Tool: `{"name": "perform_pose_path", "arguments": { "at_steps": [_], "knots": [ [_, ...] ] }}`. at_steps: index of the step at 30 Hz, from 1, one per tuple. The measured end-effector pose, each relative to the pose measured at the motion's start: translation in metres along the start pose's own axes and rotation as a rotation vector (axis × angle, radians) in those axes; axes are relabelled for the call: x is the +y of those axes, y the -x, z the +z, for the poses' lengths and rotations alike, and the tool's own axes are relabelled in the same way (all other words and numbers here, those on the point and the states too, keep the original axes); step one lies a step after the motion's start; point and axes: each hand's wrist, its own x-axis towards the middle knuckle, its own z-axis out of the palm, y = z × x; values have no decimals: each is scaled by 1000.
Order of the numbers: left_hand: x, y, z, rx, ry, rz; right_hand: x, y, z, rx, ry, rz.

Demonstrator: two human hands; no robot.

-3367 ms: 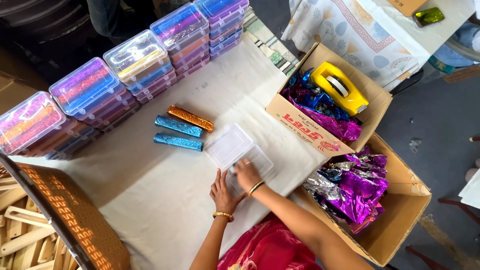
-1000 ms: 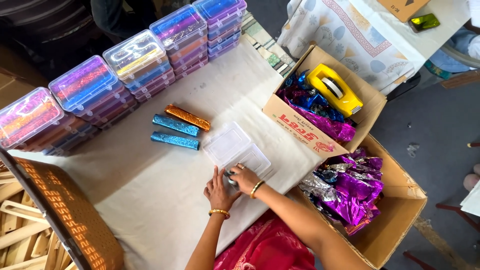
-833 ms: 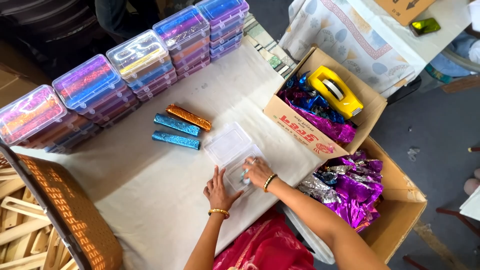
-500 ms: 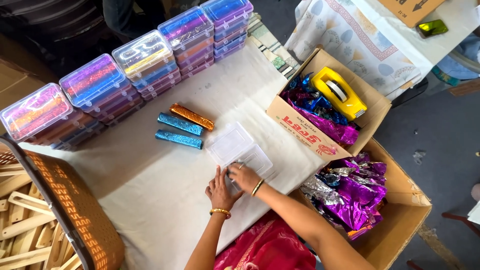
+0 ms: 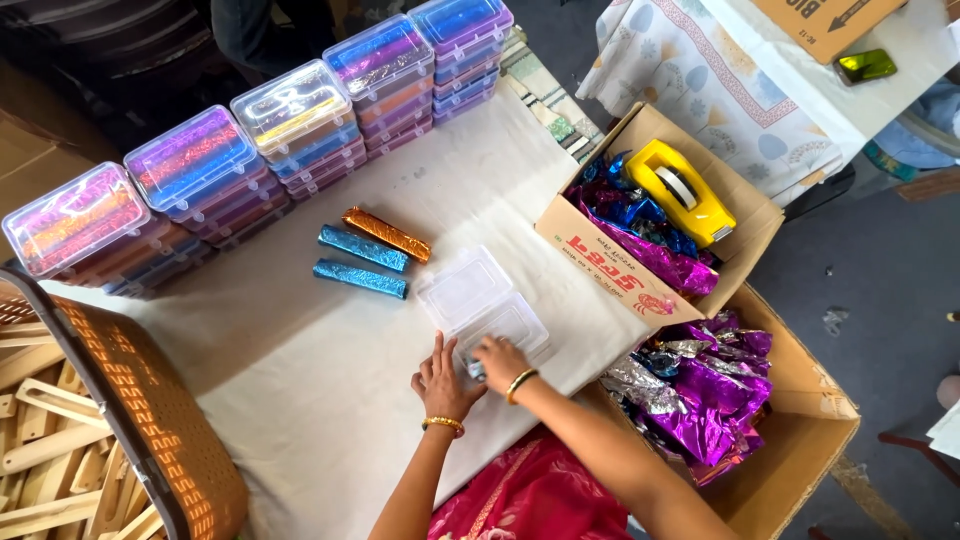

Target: Wrapping small wooden sticks in decorative foil and plastic sleeves, then organizing them into plastic storage boxes.

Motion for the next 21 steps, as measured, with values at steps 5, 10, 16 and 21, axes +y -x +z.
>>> {"name": "perform_pose_path", "arguments": {
  "at_steps": [5,10,16,21],
  "knots": [
    [-1,1,-4,-1,-33,39,18,-18,31,183,-559,-42],
    [6,4,-2,85,-115,355,114,-19,37,289,-1546,166],
    [16,-15,10,52,-84,626,159,29,-34,738,-1964,286],
    [85,-8,-56,19,455,388,120,57,-60,1000,-1478,461]
  ]
}}
